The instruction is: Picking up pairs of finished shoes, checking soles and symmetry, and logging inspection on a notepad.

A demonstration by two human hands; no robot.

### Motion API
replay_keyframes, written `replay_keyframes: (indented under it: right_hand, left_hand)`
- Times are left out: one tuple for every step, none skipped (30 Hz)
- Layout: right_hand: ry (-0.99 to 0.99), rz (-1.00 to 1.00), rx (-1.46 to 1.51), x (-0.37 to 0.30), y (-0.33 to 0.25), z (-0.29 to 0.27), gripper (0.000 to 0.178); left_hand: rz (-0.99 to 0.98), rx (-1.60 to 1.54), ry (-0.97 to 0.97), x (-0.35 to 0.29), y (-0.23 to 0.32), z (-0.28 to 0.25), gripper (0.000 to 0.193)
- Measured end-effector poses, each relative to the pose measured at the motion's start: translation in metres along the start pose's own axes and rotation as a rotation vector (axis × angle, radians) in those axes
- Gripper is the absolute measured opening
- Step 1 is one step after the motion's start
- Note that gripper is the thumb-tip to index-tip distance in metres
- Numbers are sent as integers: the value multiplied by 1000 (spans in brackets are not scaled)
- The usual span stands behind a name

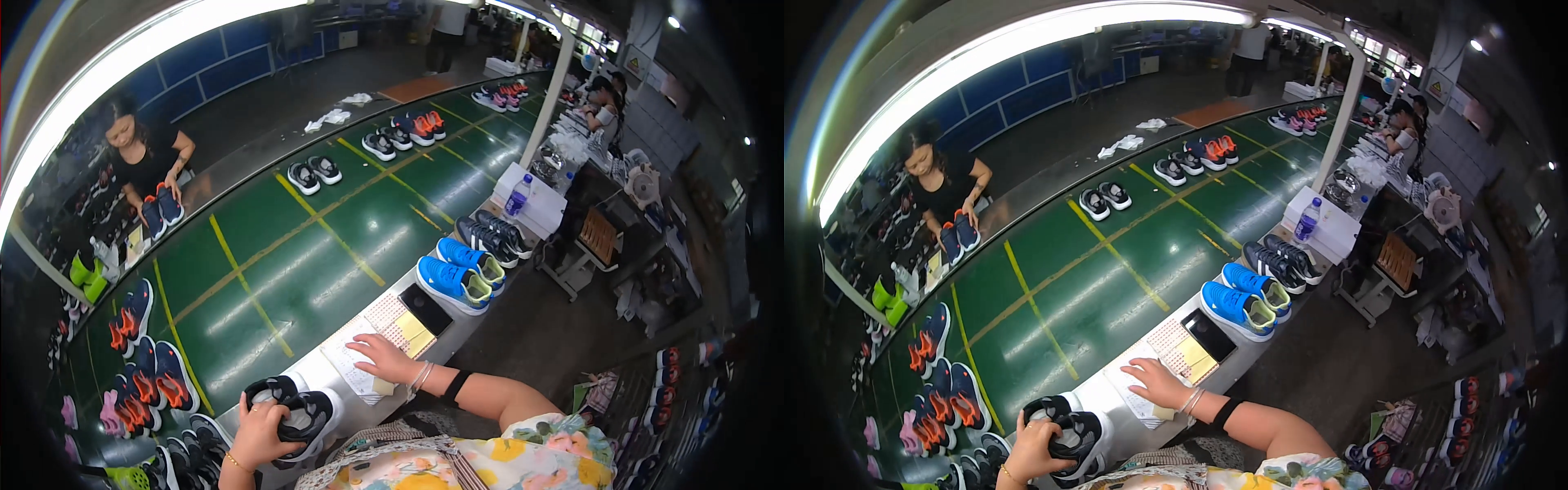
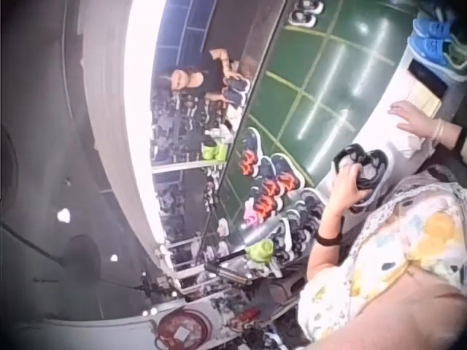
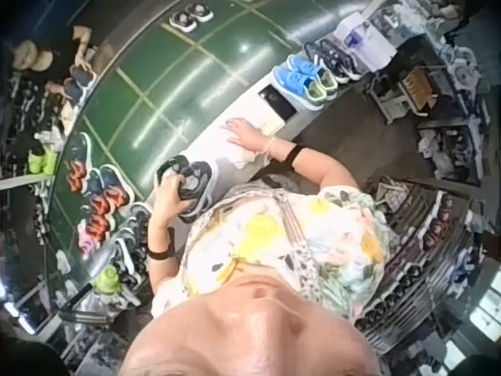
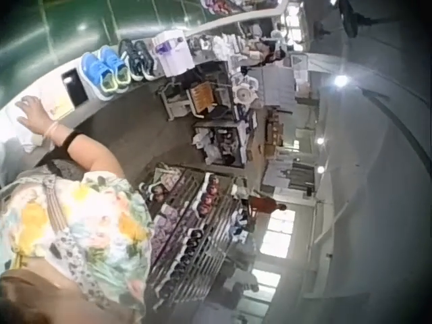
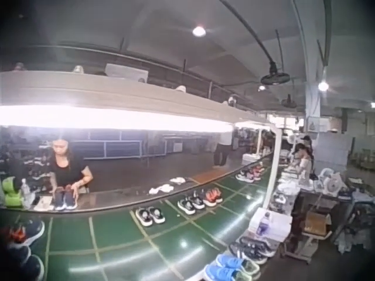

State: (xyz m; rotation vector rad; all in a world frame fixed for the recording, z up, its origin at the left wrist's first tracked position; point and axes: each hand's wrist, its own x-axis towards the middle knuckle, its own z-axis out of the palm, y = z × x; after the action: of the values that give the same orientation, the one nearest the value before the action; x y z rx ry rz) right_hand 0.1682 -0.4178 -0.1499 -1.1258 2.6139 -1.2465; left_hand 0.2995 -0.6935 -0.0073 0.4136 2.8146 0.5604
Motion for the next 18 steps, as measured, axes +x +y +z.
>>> replay_keyframes:
  right_hand:
    - [-5, -76, 86, 7, -34, -21, 40]
    - [-10, -154, 173, 11, -65, -39, 41]
    - [-10, -239, 186, 13, -88, -48, 40]
    - [-12, -312, 193, 10, -106, -54, 40]
    - [-30, -319, 222, 4, -120, -58, 29]
    - [-115, -279, 253, -7, -121, -52, 24]
    - [-180, -162, 177, -19, -128, -61, 23]
    - [-250, -51, 108, -35, -137, -72, 21]
    - [-286, 14, 90, -49, -141, -78, 21]
    - [-324, 76, 74, -64, -145, -84, 22]
    - [-313, 83, 66, -81, -147, -88, 22]
    - [-337, 194, 146, -100, -148, -92, 25]
    - [-358, 302, 229, -119, -150, -97, 29]
    - [-344, 303, 205, -135, -158, -103, 33]
    - [-324, 327, 258, -148, -166, -106, 33]
    - [-304, 348, 311, -158, -173, -108, 32]
    - [-273, 371, 396, -172, -180, -108, 33]
    - [-254, 384, 399, -187, -187, -110, 33]
  left_hand:
    - [104, 5, -76, 11, 5, -5, 51]
    - [205, 15, -157, 22, 12, -12, 50]
    - [304, 12, -241, 31, 14, -14, 49]
    - [432, 6, -267, 43, 23, -18, 48]
    - [555, -33, -317, 54, 28, -16, 50]
    - [674, -74, -370, 65, 33, -12, 52]
    - [791, -129, -476, 79, 40, -7, 55]
    - [896, -182, -581, 88, 50, -3, 58]
    - [986, -150, -690, 97, 62, 1, 60]
    - [1045, -164, -759, 103, 69, 14, 59]
    - [1096, -177, -848, 110, 80, 21, 59]
    - [1152, -194, -942, 117, 94, 28, 59]
    - [1201, -226, -1003, 120, 108, 38, 58]
    - [1247, -253, -1070, 123, 120, 48, 57]
    - [1282, -277, -1128, 121, 130, 58, 56]
    - [1315, -264, -1177, 124, 139, 66, 56]
    - [1327, -284, -1250, 123, 152, 72, 58]
    - [1336, -300, -1324, 124, 166, 75, 59]
